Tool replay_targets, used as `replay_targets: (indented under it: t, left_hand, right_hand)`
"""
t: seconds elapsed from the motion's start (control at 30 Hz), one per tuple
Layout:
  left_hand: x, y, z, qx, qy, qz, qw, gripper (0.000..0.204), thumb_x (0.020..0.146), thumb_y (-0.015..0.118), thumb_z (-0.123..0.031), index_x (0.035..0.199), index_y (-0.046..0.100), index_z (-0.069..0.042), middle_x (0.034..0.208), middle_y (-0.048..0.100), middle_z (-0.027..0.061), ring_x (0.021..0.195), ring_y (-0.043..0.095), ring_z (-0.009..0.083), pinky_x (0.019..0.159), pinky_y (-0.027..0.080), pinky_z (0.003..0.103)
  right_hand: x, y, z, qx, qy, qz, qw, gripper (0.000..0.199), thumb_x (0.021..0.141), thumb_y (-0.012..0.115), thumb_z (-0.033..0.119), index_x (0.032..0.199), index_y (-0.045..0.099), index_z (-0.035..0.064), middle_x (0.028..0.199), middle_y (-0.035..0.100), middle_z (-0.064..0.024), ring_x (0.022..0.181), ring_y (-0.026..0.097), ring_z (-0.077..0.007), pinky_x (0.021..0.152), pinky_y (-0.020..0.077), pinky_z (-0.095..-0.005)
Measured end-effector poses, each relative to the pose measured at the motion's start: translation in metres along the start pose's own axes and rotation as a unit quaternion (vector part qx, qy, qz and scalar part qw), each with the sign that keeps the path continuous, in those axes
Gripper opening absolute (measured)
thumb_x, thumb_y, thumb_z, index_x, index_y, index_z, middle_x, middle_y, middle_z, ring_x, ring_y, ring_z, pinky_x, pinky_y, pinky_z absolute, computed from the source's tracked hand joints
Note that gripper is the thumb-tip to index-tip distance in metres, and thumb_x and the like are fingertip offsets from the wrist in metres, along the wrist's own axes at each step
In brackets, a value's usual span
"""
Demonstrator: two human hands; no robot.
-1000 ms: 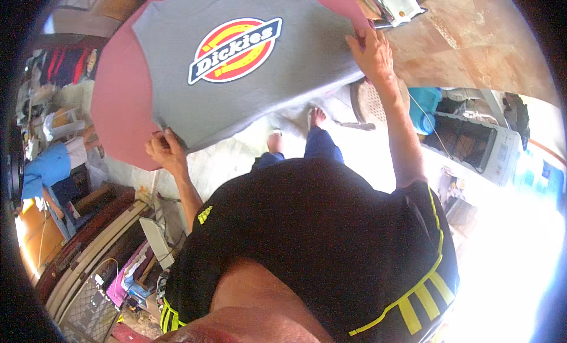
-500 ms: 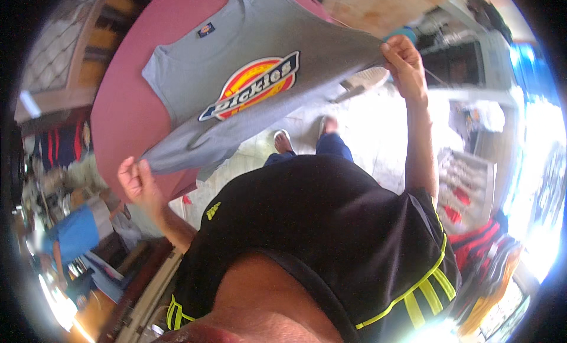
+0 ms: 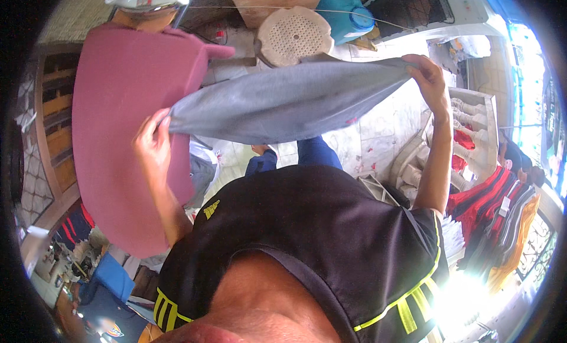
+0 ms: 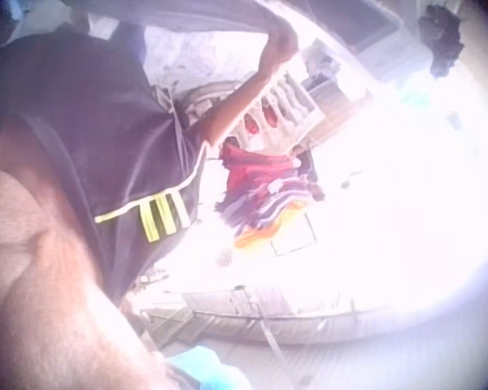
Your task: The person irons a gray Dickies t-shirt on a pink ironing board. They repeatedly smooth the fabric, flip the shirt to iron different sections, and use a white iron to press the garment until it appears flat.
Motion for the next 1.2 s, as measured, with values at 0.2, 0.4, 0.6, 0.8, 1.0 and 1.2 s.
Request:
replay_targets:
  t: [0.2, 0.4, 0.6, 0.8, 1.0, 1.2]
  left_hand:
    - [0.086, 0.107, -0.03, 0.202, 0.011, -0.043, 0.978, 0.016, 0.094, 0.059, -0.016, 0.103, 0.07, -0.008, 0.091, 0.069, 0.0143, 0.081, 0.068, 0.0362, 0.072, 0.053, 0.04]
    - [0.15, 0.133, -0.057, -0.121, -0.054, -0.183, 0.974, 0.021, 0.1, 0.051, -0.015, 0.112, 0.06, 0.001, 0.09, 0.07, 0.014, 0.079, 0.072, 0.0236, 0.066, 0.057, 0.034]
    - [0.127, 0.194, -0.042, -0.276, -0.056, -0.243, 0.928, 0.02, 0.098, 0.056, -0.016, 0.106, 0.058, 0.003, 0.091, 0.068, 0.0131, 0.076, 0.07, 0.0204, 0.066, 0.059, 0.031]
    - [0.072, 0.342, 0.122, -0.404, -0.249, -0.278, 0.835, 0.019, 0.089, 0.073, -0.01, 0.088, 0.054, -0.006, 0.081, 0.06, 0.0024, 0.064, 0.06, 0.0113, 0.058, 0.054, 0.025]
    - [0.032, 0.429, 0.211, -0.391, -0.43, -0.272, 0.767, 0.018, 0.087, 0.071, -0.001, 0.094, 0.055, -0.008, 0.089, 0.06, 0.0018, 0.076, 0.058, 0.0122, 0.057, 0.055, 0.027]
    - [0.039, 0.424, 0.209, -0.398, -0.399, -0.234, 0.792, 0.027, 0.088, 0.069, 0.0, 0.11, 0.06, -0.013, 0.089, 0.057, 0.0006, 0.078, 0.058, 0.0134, 0.06, 0.056, 0.029]
  right_hand:
    - [0.109, -0.011, -0.11, -0.131, -0.033, -0.045, 0.99, 0.021, 0.09, 0.064, 0.013, 0.107, 0.068, 0.0024, 0.095, 0.068, -0.0088, 0.087, 0.064, -0.0165, 0.079, 0.0508, -0.0294]
    - [0.178, -0.056, -0.119, -0.078, -0.08, -0.178, 0.978, 0.018, 0.095, 0.062, 0.018, 0.107, 0.068, 0.0053, 0.096, 0.07, -0.0048, 0.087, 0.063, -0.0103, 0.079, 0.0501, -0.0262]
    - [0.143, -0.005, -0.177, -0.026, -0.01, -0.157, 0.987, 0.016, 0.092, 0.066, 0.013, 0.106, 0.068, 0.0059, 0.092, 0.069, 0.0001, 0.083, 0.058, -0.0071, 0.079, 0.0475, -0.0238]
    - [0.096, 0.143, -0.318, 0.08, 0.06, -0.089, 0.991, 0.013, 0.087, 0.069, 0.003, 0.099, 0.065, 0.006, 0.088, 0.065, 0.0023, 0.078, 0.057, -0.0057, 0.068, 0.0451, -0.0212]
    - [0.079, 0.222, -0.363, 0.175, 0.214, 0.007, 0.961, 0.012, 0.088, 0.068, 0.005, 0.099, 0.066, 0.0062, 0.09, 0.066, 0.0014, 0.082, 0.063, -0.0098, 0.074, 0.0514, -0.0252]
    - [0.078, 0.211, -0.354, 0.323, 0.322, -0.072, 0.887, 0.025, 0.088, 0.075, 0.02, 0.102, 0.064, 0.002, 0.089, 0.064, -0.0028, 0.083, 0.061, -0.0117, 0.079, 0.0526, -0.0281]
Point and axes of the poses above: each hand's wrist, its own x-axis towards the middle knuckle, its own y-axis out of the palm, z = x × y, the point moved 4 cm from there along x, towards the middle knuckle
